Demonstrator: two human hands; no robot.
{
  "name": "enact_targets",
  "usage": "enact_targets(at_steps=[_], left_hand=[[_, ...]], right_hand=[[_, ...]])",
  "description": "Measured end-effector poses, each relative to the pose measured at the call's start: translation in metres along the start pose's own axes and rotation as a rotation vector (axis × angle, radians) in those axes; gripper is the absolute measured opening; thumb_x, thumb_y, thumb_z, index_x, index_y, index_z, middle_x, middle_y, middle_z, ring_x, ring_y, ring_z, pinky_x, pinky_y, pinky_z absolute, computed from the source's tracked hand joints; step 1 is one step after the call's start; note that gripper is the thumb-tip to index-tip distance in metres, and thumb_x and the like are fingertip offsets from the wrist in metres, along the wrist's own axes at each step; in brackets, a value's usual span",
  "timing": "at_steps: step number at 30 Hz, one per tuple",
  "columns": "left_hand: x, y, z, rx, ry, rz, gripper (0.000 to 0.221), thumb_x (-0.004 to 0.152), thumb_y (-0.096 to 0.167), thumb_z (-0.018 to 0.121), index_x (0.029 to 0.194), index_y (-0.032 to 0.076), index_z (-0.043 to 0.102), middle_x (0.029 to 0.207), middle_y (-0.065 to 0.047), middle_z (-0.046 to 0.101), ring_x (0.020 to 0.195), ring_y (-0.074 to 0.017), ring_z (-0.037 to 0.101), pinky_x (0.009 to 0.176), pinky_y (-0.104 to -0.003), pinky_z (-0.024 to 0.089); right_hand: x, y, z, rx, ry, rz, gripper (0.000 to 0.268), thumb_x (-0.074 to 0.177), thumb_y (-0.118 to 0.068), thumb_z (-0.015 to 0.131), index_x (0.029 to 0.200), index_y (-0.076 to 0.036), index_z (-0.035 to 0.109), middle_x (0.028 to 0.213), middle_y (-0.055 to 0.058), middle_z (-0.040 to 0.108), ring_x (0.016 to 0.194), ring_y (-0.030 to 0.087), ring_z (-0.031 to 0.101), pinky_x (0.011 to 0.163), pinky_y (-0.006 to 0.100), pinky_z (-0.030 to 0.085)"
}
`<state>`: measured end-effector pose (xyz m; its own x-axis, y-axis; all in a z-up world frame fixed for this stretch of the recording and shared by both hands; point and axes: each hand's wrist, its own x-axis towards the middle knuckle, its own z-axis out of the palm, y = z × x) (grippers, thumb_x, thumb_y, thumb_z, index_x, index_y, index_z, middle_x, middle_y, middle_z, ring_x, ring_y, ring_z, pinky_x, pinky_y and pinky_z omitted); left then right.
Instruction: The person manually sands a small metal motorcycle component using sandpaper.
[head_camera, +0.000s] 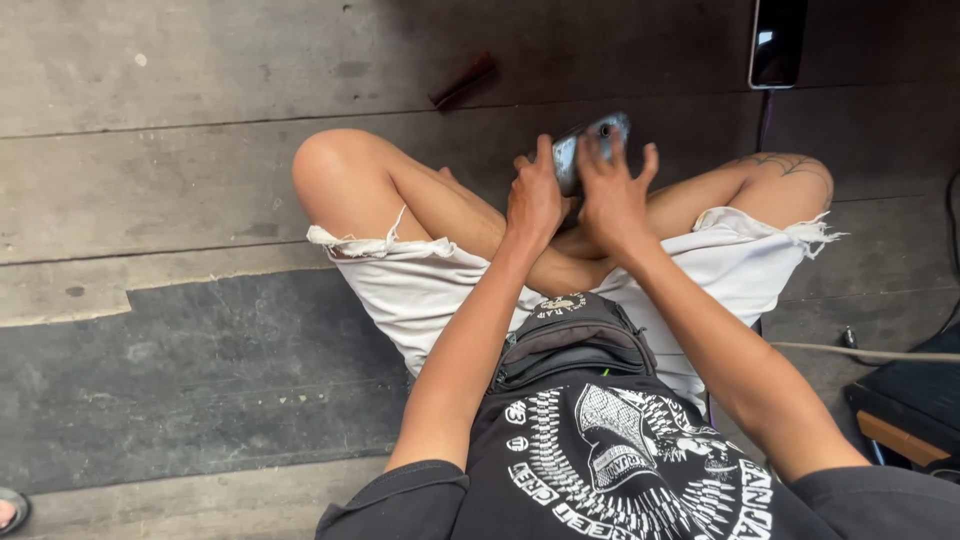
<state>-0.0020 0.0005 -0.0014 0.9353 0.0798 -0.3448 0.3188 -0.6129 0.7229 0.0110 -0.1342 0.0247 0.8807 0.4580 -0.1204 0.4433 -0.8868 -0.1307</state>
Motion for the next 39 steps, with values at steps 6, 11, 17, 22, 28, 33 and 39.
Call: enact_targets(at_steps=[6, 11, 17, 22, 28, 33, 39], left_hand=[[0.004, 0.000, 0.005, -0.004, -0.039, -0.046, 0.101, 0.071, 0.012, 0.090, 0.152, 0.004, 0.029, 0.117, -0.029, 0.051, 0.095, -0.0555, 0.069, 0.081, -0.061, 0.061], [0.005, 0.002, 0.004, 0.007, -0.038, -0.047, 0.100, 0.072, 0.012, 0.090, 0.151, 0.005, 0.029, 0.117, -0.030, 0.051, 0.097, -0.0558, 0.069, 0.083, -0.061, 0.061], [0.000, 0.006, 0.000, -0.022, -0.047, -0.058, 0.104, 0.072, 0.014, 0.091, 0.153, 0.005, 0.026, 0.120, -0.029, 0.050, 0.101, -0.0553, 0.068, 0.086, -0.060, 0.061], [-0.002, 0.008, -0.005, -0.032, -0.044, -0.064, 0.103, 0.074, 0.014, 0.091, 0.154, 0.003, 0.026, 0.122, -0.031, 0.049, 0.103, -0.0561, 0.067, 0.087, -0.061, 0.060], [0.007, 0.010, -0.002, -0.010, -0.068, -0.080, 0.109, 0.070, 0.016, 0.094, 0.154, 0.007, 0.026, 0.122, -0.028, 0.050, 0.105, -0.0528, 0.068, 0.088, -0.058, 0.061], [-0.001, 0.003, 0.003, 0.002, -0.031, -0.049, 0.104, 0.073, 0.013, 0.092, 0.153, 0.004, 0.027, 0.121, -0.033, 0.049, 0.102, -0.0553, 0.068, 0.085, -0.059, 0.062], [-0.006, 0.002, 0.001, -0.014, 0.080, -0.013, 0.097, 0.062, 0.004, 0.090, 0.140, 0.018, 0.033, 0.111, -0.024, 0.056, 0.084, -0.0448, 0.070, 0.075, -0.053, 0.058]], right_hand=[[0.012, 0.028, 0.007, -0.014, -0.002, 0.083, 0.086, 0.069, 0.011, 0.054, 0.153, 0.001, 0.048, 0.155, 0.020, 0.054, 0.150, 0.046, 0.029, 0.102, 0.077, 0.008], [0.009, 0.018, -0.007, 0.033, -0.038, 0.013, 0.088, 0.066, 0.014, 0.056, 0.152, 0.000, 0.050, 0.155, 0.018, 0.053, 0.151, 0.043, 0.032, 0.104, 0.077, 0.011], [0.009, 0.031, -0.005, 0.117, -0.026, 0.104, 0.084, 0.070, 0.015, 0.049, 0.153, 0.001, 0.049, 0.157, 0.020, 0.050, 0.149, 0.043, 0.032, 0.103, 0.075, 0.011], [0.013, 0.046, 0.006, 0.094, -0.019, 0.164, 0.083, 0.071, 0.014, 0.054, 0.153, 0.000, 0.048, 0.157, 0.019, 0.050, 0.147, 0.045, 0.033, 0.101, 0.078, 0.012], [0.007, 0.040, -0.007, 0.124, -0.080, 0.091, 0.085, 0.071, 0.012, 0.054, 0.153, -0.006, 0.049, 0.156, 0.015, 0.052, 0.149, 0.040, 0.033, 0.104, 0.077, 0.010], [-0.005, 0.042, -0.002, 0.088, -0.107, 0.001, 0.084, 0.072, 0.009, 0.053, 0.154, -0.005, 0.048, 0.160, 0.014, 0.048, 0.152, 0.039, 0.029, 0.106, 0.074, 0.009], [-0.008, 0.040, -0.001, 0.122, 0.013, -0.170, 0.077, 0.075, 0.008, 0.052, 0.151, 0.004, 0.045, 0.158, 0.021, 0.047, 0.150, 0.041, 0.031, 0.105, 0.075, 0.010]])
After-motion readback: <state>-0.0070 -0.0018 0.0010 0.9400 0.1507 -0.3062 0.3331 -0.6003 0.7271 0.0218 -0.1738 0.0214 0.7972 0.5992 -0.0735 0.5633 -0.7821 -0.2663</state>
